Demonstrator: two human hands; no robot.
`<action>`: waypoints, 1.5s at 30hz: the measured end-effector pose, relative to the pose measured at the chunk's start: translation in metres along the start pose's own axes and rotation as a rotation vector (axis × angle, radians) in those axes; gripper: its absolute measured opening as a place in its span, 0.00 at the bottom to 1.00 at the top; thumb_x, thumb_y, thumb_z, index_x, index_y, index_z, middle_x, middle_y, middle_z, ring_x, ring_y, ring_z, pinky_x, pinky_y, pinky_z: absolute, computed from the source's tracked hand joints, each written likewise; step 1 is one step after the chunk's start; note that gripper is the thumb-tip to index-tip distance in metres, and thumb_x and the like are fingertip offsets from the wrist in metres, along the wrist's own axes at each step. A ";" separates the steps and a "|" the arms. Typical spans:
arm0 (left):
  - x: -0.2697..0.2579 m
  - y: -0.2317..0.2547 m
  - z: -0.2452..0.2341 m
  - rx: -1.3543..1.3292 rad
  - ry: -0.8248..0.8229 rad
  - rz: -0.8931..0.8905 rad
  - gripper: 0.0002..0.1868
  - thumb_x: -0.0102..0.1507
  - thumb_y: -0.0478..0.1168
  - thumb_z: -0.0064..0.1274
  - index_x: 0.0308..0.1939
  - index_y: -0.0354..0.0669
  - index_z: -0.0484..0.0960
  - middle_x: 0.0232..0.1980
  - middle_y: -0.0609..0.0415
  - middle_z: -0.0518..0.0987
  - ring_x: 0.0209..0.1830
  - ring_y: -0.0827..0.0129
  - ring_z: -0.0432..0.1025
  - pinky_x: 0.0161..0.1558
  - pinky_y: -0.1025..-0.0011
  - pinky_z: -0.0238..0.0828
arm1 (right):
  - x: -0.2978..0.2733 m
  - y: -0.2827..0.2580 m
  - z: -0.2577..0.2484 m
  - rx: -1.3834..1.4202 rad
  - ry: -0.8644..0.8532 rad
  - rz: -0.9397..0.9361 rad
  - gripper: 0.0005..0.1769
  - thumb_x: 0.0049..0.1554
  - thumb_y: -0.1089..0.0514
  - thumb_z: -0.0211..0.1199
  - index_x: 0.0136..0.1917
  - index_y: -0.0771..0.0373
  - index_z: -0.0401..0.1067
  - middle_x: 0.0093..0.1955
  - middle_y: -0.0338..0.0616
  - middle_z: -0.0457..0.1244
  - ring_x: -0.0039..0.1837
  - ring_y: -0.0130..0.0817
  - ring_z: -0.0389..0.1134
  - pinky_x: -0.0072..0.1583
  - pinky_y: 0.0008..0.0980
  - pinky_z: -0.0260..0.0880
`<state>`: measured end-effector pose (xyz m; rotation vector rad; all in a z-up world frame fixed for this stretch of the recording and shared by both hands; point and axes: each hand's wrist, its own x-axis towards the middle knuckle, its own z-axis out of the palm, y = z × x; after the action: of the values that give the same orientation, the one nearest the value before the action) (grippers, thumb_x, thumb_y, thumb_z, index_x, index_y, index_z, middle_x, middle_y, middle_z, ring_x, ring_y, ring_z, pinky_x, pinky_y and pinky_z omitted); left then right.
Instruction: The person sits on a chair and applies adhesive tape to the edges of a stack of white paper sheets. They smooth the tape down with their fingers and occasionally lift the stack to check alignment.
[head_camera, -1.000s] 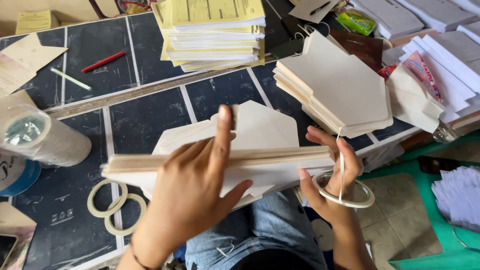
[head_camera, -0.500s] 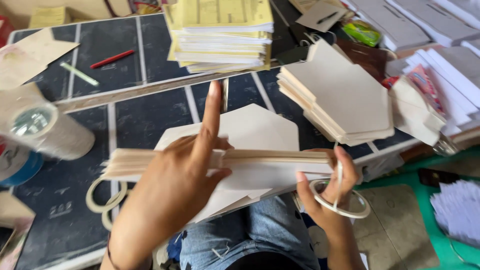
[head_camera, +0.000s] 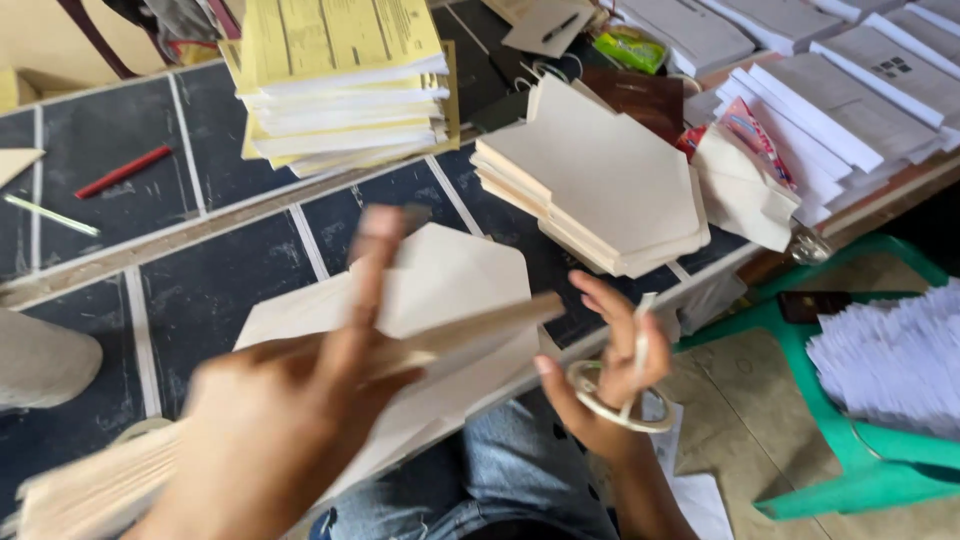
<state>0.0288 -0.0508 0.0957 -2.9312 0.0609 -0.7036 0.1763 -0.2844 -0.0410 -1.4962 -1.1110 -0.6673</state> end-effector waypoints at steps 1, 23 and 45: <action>-0.007 -0.013 -0.003 -0.039 0.017 -0.152 0.66 0.60 0.70 0.71 0.89 0.55 0.46 0.22 0.72 0.83 0.07 0.77 0.65 0.13 0.68 0.67 | -0.008 0.012 0.002 -0.013 0.131 0.092 0.49 0.65 0.64 0.62 0.85 0.53 0.32 0.78 0.78 0.58 0.79 0.64 0.64 0.78 0.53 0.66; 0.115 -0.025 0.049 -1.393 1.182 -0.249 0.34 0.78 0.37 0.71 0.81 0.43 0.66 0.83 0.40 0.75 0.85 0.44 0.73 0.91 0.49 0.74 | -0.007 0.075 0.004 0.874 0.357 0.181 0.07 0.65 0.56 0.69 0.49 0.63 0.78 0.50 0.36 0.72 0.72 0.38 0.67 0.75 0.48 0.65; 0.240 0.045 0.169 -1.838 0.614 -0.593 0.71 0.59 0.55 0.70 0.87 0.44 0.28 0.78 0.48 0.58 0.81 0.62 0.57 0.82 0.60 0.51 | 0.063 0.192 -0.124 0.511 1.035 0.365 0.56 0.50 0.79 0.77 0.82 0.51 0.54 0.66 0.57 0.69 0.58 0.42 0.75 0.64 0.42 0.80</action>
<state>0.3190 -0.0926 0.0479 -3.9559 -0.2725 -2.9103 0.3944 -0.3772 -0.0388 -0.6904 -0.1627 -0.6923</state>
